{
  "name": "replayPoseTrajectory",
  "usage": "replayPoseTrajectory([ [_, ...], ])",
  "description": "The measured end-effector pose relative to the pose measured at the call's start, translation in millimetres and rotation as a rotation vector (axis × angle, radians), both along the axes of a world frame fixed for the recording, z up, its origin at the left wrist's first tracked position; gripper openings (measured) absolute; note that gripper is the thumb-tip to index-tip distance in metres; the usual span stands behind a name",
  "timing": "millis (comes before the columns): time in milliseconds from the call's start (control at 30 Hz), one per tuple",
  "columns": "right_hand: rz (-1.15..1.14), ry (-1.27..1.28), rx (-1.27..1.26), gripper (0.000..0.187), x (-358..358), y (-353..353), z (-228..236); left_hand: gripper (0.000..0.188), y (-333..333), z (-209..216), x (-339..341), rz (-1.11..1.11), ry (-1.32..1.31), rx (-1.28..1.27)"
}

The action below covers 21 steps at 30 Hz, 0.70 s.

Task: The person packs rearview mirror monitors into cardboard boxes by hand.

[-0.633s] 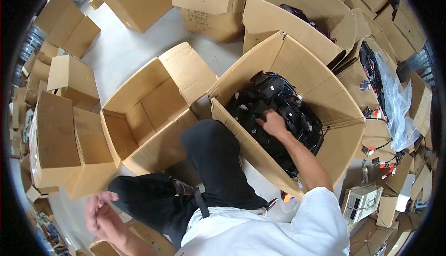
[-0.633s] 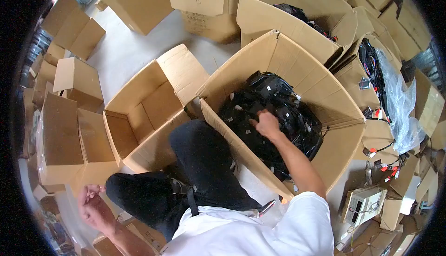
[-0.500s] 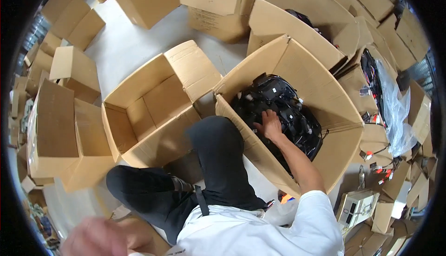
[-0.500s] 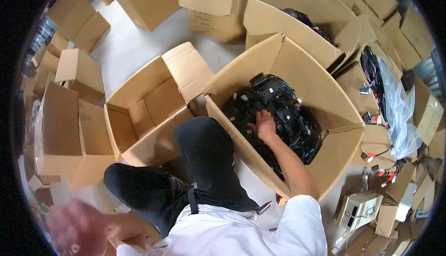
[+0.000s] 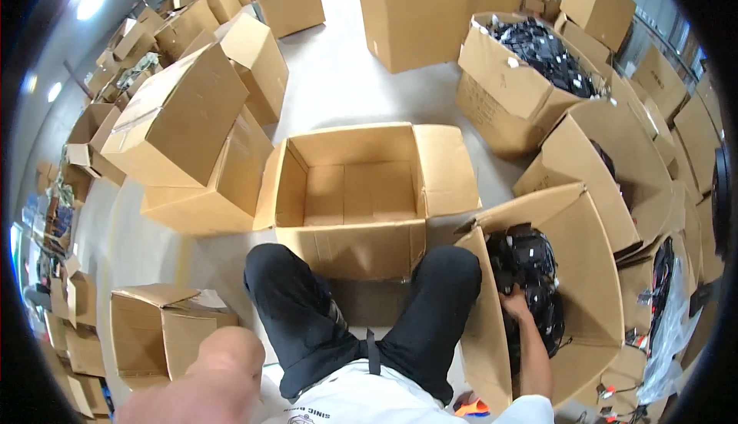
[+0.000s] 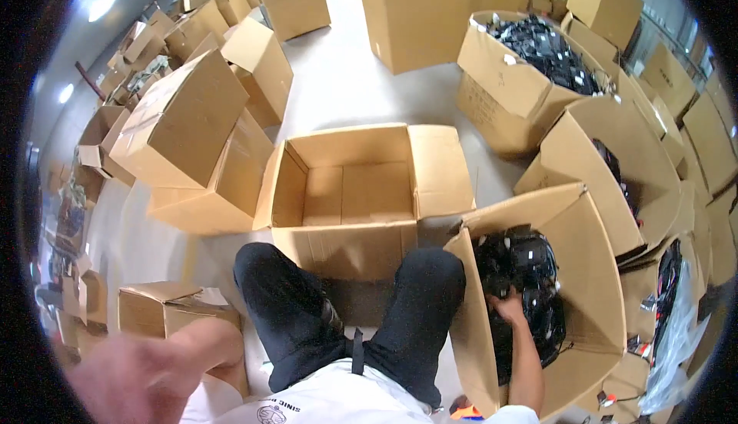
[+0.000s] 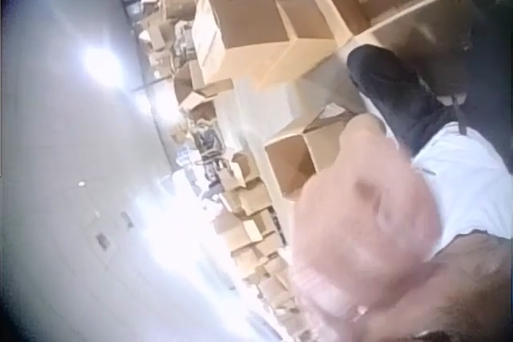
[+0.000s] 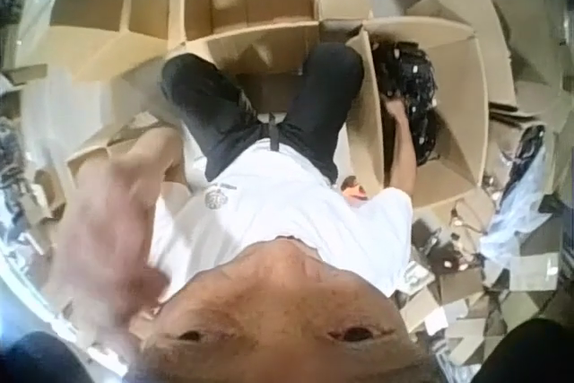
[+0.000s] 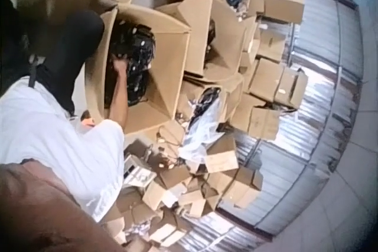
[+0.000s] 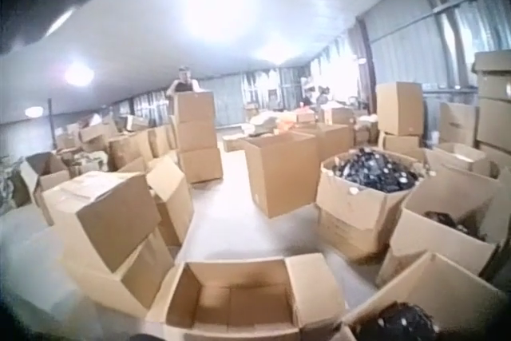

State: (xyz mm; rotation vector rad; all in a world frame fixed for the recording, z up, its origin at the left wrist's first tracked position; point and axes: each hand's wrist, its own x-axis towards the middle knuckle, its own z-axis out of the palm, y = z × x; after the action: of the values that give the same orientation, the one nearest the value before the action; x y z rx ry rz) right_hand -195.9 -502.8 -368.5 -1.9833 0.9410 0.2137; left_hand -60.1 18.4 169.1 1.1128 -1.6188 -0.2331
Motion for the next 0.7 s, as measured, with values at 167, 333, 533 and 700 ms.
replayPoseTrajectory([
  [167, -0.265, -0.335, 0.324, 0.078, -36.0, -33.0, 64.9, 0.012, -107.0, -93.0, 52.0, 0.519, 0.084, -0.111],
  [333, -0.4, -0.783, 0.664, 0.068, 1.0, -28.9, 214.0, 0.028, -148.6, -159.0, 83.8, 0.559, 0.448, 0.423],
  [533, -0.044, -0.945, 1.089, 0.086, 55.5, 80.5, 318.1, 0.042, -209.4, -202.4, 81.2, 0.376, 0.106, 0.261],
  [700, 0.092, -0.693, 1.252, 0.09, 75.6, 125.7, 281.1, 0.049, -194.4, -237.0, 82.9, 0.105, 0.623, 0.389],
])
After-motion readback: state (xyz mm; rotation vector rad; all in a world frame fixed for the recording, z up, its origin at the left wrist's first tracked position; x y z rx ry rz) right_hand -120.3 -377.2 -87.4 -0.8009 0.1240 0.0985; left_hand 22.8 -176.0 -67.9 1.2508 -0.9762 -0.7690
